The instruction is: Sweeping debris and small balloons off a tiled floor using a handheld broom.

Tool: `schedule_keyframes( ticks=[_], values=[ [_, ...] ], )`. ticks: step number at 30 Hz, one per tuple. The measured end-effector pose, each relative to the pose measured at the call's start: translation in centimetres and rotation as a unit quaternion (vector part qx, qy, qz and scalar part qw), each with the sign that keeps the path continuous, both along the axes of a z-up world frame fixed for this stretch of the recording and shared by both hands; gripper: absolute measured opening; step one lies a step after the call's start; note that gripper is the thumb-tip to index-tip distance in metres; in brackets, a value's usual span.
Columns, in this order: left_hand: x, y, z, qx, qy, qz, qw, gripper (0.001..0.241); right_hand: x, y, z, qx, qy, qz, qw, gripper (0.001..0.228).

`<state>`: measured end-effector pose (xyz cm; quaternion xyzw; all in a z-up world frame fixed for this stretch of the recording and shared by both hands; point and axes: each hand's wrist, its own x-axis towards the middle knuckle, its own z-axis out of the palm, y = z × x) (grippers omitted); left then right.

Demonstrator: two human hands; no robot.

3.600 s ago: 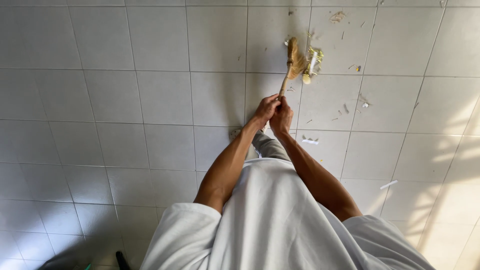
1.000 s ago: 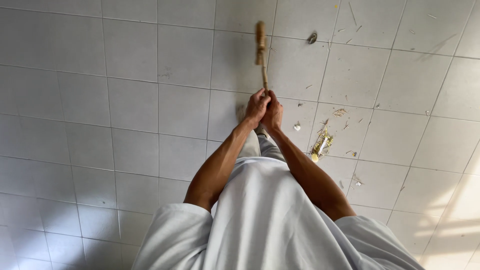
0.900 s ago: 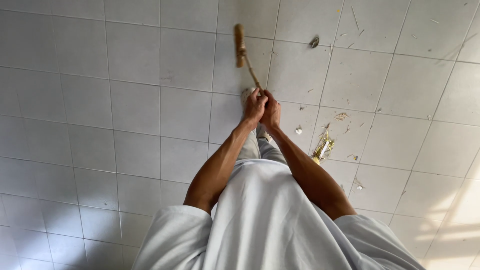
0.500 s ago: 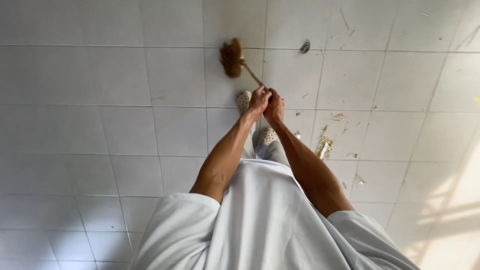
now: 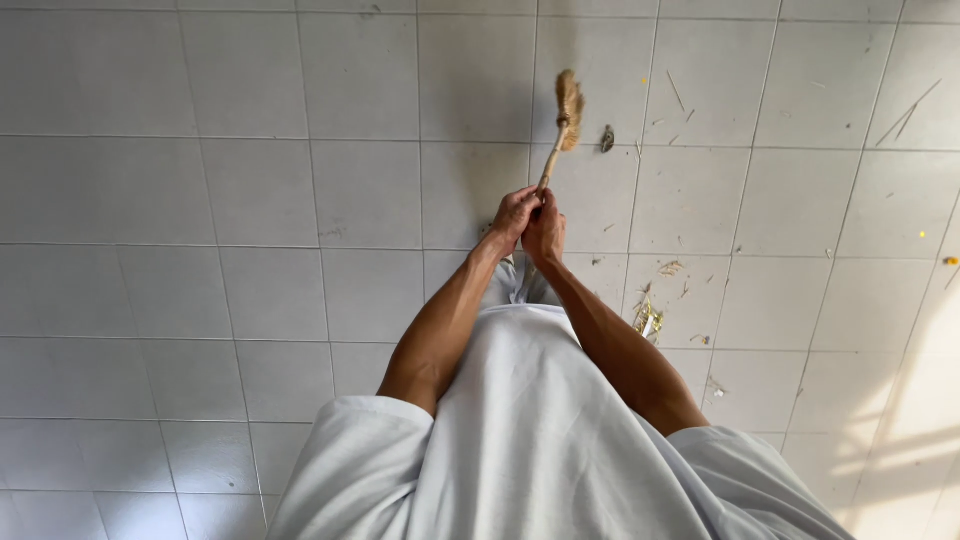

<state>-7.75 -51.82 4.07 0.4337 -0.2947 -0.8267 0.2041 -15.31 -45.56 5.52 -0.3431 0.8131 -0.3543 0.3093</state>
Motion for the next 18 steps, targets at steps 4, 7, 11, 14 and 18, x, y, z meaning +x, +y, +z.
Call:
schedule_keyframes(
  ticks=[4,7,11,14,18],
  values=[
    [1.2,-2.8,3.1,-0.027,-0.024,0.031,0.999,0.031,0.3,-3.4,0.9,-0.019,0.016,0.051,0.998,0.043],
    [1.0,-5.1,2.3,-0.033,-0.049,0.071,0.996,0.036,0.0,-6.6,1.7,-0.023,-0.028,0.067,0.997,0.042],
    [0.2,-7.8,0.7,-0.059,-0.177,0.092,0.978,0.039,-0.9,-10.3,0.8,-0.042,-0.05,0.095,0.993,0.045],
    [-2.2,-10.6,-3.9,-0.112,-0.219,0.093,0.965,0.039,-3.3,-13.8,-1.1,-0.033,-0.039,0.112,0.992,0.044],
    [-7.9,-13.5,-7.8,-0.085,-0.199,0.046,0.975,0.029,-8.2,-15.3,-4.4,-0.027,-0.002,0.073,0.997,0.041]
  ],
)
